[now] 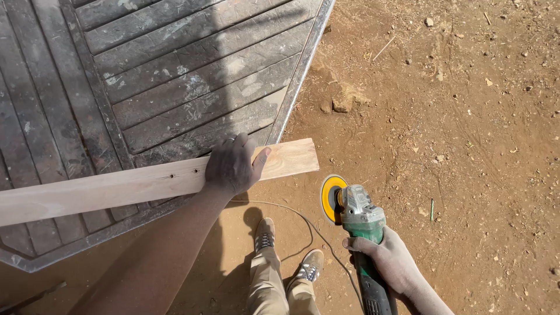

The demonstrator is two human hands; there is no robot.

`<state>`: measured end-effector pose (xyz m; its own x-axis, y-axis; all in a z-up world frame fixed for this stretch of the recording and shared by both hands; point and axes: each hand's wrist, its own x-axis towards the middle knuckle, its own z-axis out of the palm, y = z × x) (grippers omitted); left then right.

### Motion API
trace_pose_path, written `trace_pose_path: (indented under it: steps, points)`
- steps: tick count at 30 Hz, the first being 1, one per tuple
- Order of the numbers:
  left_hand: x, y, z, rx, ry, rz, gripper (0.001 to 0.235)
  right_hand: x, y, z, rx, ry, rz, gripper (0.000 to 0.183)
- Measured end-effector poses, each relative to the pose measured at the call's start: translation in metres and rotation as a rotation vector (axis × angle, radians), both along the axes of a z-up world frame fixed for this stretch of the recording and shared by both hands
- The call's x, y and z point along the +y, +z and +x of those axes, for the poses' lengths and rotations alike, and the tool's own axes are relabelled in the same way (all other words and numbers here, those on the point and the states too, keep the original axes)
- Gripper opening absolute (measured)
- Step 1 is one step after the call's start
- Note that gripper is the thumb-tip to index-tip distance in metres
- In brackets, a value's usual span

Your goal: Sanding a wooden plank using an angle grinder with a sanding disc on a metal workbench.

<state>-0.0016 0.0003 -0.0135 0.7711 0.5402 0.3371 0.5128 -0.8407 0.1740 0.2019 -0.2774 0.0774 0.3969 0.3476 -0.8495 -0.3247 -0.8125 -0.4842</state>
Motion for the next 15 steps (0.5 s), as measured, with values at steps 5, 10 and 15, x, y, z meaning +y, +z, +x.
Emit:
trace_pose_path:
  steps: [5,10,15]
  points:
    - [0.009,-0.006,0.003,0.013,0.007,0.017,0.029,0.025,-0.002,0.006,0.003,-0.009,0.035,0.029]
    - [0.007,-0.008,0.001,0.067,0.047,-0.034,0.03,0.054,-0.004,0.013,0.053,0.032,0.023,0.019]
    - [0.016,-0.008,0.008,0.026,0.018,0.027,0.046,0.1,-0.029,0.037,0.045,0.004,0.053,0.025]
